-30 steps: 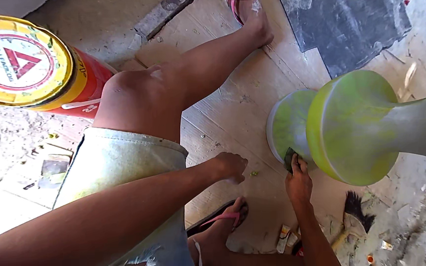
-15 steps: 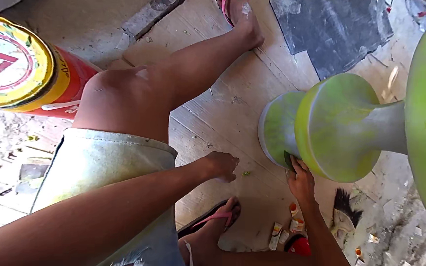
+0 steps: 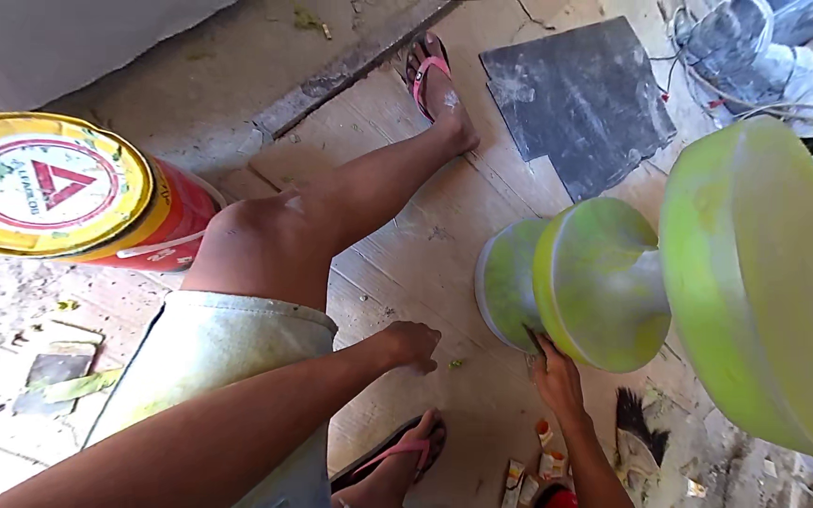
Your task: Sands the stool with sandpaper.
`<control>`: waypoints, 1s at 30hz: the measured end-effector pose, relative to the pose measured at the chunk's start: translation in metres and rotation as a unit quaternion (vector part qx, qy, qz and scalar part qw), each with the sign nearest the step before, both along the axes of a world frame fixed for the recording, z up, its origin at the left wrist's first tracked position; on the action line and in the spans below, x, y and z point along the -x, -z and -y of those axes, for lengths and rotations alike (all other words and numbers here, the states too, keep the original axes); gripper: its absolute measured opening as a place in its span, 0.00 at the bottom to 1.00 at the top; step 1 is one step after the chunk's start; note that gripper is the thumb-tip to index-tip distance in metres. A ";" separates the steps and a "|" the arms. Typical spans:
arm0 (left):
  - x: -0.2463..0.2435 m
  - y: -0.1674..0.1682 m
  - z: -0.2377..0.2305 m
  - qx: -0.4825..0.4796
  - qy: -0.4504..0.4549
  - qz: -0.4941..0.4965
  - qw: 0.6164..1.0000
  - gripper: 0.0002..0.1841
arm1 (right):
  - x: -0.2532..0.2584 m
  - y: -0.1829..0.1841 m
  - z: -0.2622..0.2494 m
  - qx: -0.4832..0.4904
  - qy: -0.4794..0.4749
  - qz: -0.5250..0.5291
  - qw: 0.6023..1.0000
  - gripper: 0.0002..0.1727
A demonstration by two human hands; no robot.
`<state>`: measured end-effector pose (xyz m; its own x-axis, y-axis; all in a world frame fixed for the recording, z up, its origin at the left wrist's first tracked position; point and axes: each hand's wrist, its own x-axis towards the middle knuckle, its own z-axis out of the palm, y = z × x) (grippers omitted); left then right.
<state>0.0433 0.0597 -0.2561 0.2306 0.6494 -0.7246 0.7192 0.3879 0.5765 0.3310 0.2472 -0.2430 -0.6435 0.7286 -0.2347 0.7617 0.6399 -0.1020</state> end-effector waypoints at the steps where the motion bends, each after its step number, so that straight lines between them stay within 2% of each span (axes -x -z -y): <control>1: -0.002 0.000 0.001 0.002 0.005 0.001 1.000 0.32 | 0.007 0.003 -0.001 -0.009 0.008 0.000 1.000 0.25; 4: -0.005 0.001 0.001 0.004 0.012 -0.001 1.000 0.31 | 0.025 0.017 0.011 -0.030 0.018 0.034 0.999 0.30; 8: -0.005 0.004 0.001 0.006 0.014 -0.010 1.000 0.28 | 0.019 0.029 0.031 -0.021 0.022 0.081 0.996 0.38; 11: -0.005 0.004 -0.002 0.003 0.014 -0.011 1.000 0.29 | 0.008 0.020 0.033 -0.009 0.004 0.078 0.997 0.37; 16: -0.005 0.001 -0.001 0.018 0.005 0.009 1.000 0.32 | 0.007 0.012 0.012 -0.053 0.012 -0.049 0.997 0.27; 21: -0.009 0.003 0.001 0.022 0.022 0.001 1.000 0.31 | 0.030 0.031 0.013 -0.064 0.050 -0.043 0.996 0.31; 23: -0.007 0.004 0.001 0.022 0.021 -0.001 1.000 0.30 | 0.037 0.029 0.019 -0.048 0.047 -0.050 0.996 0.34; 30: -0.008 0.006 0.003 0.019 0.025 -0.006 0.999 0.30 | 0.032 0.027 0.052 0.004 0.048 -0.015 0.999 0.35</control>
